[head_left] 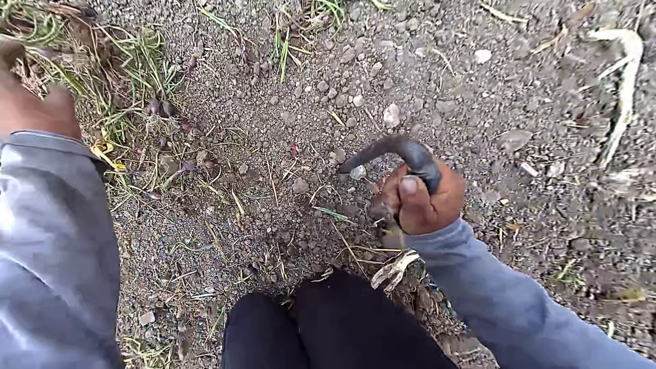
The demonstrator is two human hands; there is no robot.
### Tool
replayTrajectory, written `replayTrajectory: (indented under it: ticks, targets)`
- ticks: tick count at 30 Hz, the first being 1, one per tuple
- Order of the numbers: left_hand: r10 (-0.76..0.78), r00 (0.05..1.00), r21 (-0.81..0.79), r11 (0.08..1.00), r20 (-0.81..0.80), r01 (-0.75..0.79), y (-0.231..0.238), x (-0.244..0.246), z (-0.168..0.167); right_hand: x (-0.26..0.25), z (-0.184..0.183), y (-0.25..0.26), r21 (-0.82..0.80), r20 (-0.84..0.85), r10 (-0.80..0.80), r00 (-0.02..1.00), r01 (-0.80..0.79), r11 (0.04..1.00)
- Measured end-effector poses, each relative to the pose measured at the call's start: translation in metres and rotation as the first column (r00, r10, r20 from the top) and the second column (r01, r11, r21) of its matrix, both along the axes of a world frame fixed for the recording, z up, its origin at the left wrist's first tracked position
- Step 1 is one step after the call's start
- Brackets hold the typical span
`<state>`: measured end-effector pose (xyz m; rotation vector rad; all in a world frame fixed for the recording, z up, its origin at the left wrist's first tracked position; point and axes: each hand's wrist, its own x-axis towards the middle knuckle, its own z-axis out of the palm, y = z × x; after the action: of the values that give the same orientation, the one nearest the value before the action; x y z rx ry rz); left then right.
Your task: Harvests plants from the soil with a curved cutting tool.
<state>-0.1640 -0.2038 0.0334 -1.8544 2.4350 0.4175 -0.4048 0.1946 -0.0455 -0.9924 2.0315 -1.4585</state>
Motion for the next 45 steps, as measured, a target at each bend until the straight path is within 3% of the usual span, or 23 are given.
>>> replayTrajectory:
  ticks: [2,3,5,6,7,9,12,15,17,18,20,22,24,26,29,31,33,35,37,39,41,45]
  targets:
    - [-0.245,0.968,0.209,0.95,0.046,0.231,0.051,0.028,-0.031,-0.001,0.001,0.001,-0.004,-0.011,0.007,1.0,-0.007,1.0]
    - [-0.315,0.945,0.38,0.888,0.09,0.26,0.084,0.04,-0.048,-0.003,0.001,0.002,-0.003,-0.013,0.009,1.0,-0.009,1.0]
    - [-0.374,0.9,0.593,0.785,0.224,0.179,0.143,0.076,-0.088,-0.006,0.001,0.004,0.01,-0.014,0.012,1.0,-0.012,1.0]
    - [-0.353,0.893,0.614,0.781,0.281,0.115,0.165,0.097,-0.104,-0.007,0.0,0.005,0.01,-0.016,0.017,1.0,-0.017,1.0]
    - [-0.308,0.903,0.59,0.804,0.301,0.078,0.18,0.119,-0.113,-0.005,-0.001,0.003,0.007,-0.015,0.014,1.0,-0.014,1.0]
    - [-0.2,0.964,0.429,0.897,0.173,0.109,0.201,0.157,-0.121,0.001,0.004,-0.005,-0.007,0.009,-0.014,1.0,0.014,1.0]
    - [-0.155,0.988,0.242,0.959,0.01,0.148,0.204,0.164,-0.13,-0.004,0.058,-0.013,-0.1,0.09,-0.065,0.994,0.074,0.992]
    - [-0.182,0.965,0.106,0.973,-0.191,0.204,0.199,0.124,-0.116,-0.014,0.128,-0.001,-0.427,0.312,0.02,0.95,0.121,0.896]
    - [-0.294,0.881,0.015,0.947,-0.37,0.322,0.191,0.084,-0.118,-0.022,0.144,0.004,-0.574,0.327,0.093,0.941,0.119,0.81]
    - [-0.327,0.839,0.006,0.93,-0.435,0.367,0.188,0.054,-0.117,-0.025,0.137,0.002,-0.561,0.263,0.093,0.96,0.073,0.825]
    - [-0.341,0.801,0.092,0.894,-0.492,0.438,0.185,-0.016,-0.101,-0.024,0.089,-0.011,-0.319,0.056,0.059,0.997,-0.038,0.947]
    - [-0.371,0.82,0.236,0.832,-0.436,0.502,0.187,-0.086,-0.088,-0.015,0.024,-0.022,-0.046,-0.117,0.044,0.992,-0.049,0.998]
    - [-0.45,0.846,0.4,0.746,-0.287,0.532,0.198,-0.148,-0.081,-0.005,0.002,-0.022,0.063,-0.126,0.033,0.991,-0.026,0.998]
    - [-0.593,0.793,0.477,0.662,-0.137,0.578,0.222,-0.193,-0.089,-0.004,0.03,-0.014,0.013,-0.074,0.034,0.997,-0.033,0.999]
    - [-0.746,0.666,0.531,0.558,-0.015,0.637,0.265,-0.214,-0.135,-0.011,0.103,0.02,-0.144,0.094,0.086,0.992,-0.072,0.987]
    - [-0.707,0.704,0.557,0.557,-0.072,0.616,0.268,-0.214,-0.149,-0.019,0.122,0.039,-0.169,0.124,0.089,0.988,-0.068,0.983]
    - [-0.585,0.791,0.54,0.614,-0.177,0.575,0.252,-0.194,-0.142,-0.025,0.102,0.041,-0.099,0.073,0.072,0.995,-0.065,0.993]
    - [-0.339,0.907,0.405,0.815,-0.248,0.415,0.225,-0.142,-0.129,-0.027,0.051,0.031,0.068,-0.015,0.07,0.997,-0.069,0.995]
    - [-0.048,0.979,0.278,0.955,-0.196,0.102,0.191,-0.08,-0.124,-0.021,0.012,0.011,0.217,-0.117,0.115,0.986,-0.088,0.972]
    - [0.222,0.973,0.288,0.937,-0.056,-0.197,0.162,-0.039,-0.132,-0.008,0.003,-0.011,0.298,-0.183,0.19,0.965,-0.13,0.946]
    - [0.417,0.907,0.349,0.843,0.059,-0.41,0.147,-0.026,-0.15,0.007,0.003,-0.025,0.365,-0.177,0.243,0.954,-0.166,0.916]
    - [0.631,0.774,0.348,0.714,0.056,-0.607,0.131,-0.045,-0.167,0.014,-0.006,-0.04,0.424,-0.151,0.274,0.95,-0.189,0.886]
